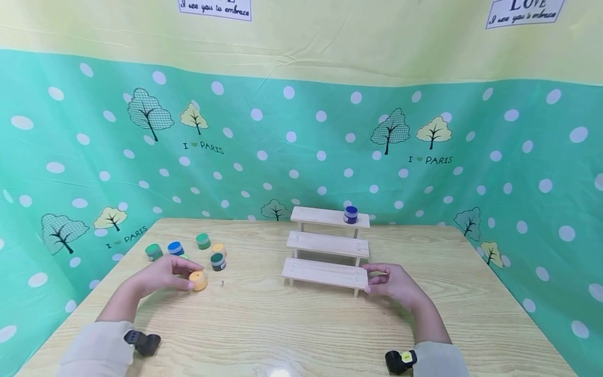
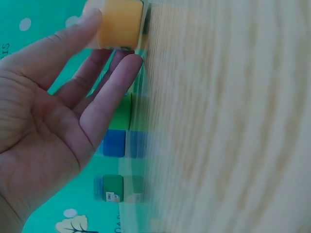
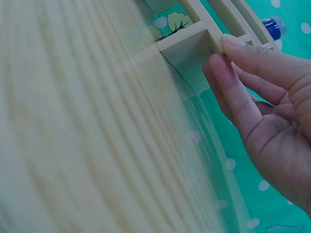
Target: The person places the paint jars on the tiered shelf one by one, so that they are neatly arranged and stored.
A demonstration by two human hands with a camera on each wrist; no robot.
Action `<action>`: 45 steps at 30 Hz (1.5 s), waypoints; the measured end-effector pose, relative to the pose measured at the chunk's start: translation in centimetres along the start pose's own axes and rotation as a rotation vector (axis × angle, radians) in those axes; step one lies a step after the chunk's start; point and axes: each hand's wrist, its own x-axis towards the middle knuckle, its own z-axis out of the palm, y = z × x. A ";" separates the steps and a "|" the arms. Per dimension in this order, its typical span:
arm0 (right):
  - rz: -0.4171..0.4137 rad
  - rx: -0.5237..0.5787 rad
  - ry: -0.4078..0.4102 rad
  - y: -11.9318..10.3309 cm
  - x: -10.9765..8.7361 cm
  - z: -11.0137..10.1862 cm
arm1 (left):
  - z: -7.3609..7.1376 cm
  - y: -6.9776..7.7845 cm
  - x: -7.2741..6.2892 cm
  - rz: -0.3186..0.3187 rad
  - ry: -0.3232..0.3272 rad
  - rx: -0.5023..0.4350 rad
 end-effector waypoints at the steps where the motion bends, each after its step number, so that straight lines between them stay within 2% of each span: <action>1: 0.000 -0.004 -0.001 0.0 0.0 0.0 | 0.0 0.1 0.0 -0.002 0.003 -0.003; 8: 0.002 -0.026 0.014 0.4 0.2 -0.1 | 0.2 0.3 0.2 0.002 0.026 -0.032; 14: -0.020 0.014 -0.014 0.5 0.2 -0.3 | 0.4 0.8 0.5 -0.004 0.040 -0.059; 20: -0.018 0.044 -0.021 0.3 0.4 -0.1 | 0.6 1.5 0.7 0.010 0.103 -0.048; 32: -0.010 0.021 -0.014 0.3 0.1 -0.2 | 1.8 3.7 1.4 0.072 0.181 -0.131; 40: -0.008 -0.011 -0.008 0.3 0.0 -0.2 | 2.7 5.3 1.8 0.124 0.192 -0.183; 45: 0.000 -0.034 0.001 0.4 0.2 -0.2 | 3.0 6.2 2.0 0.119 0.214 -0.213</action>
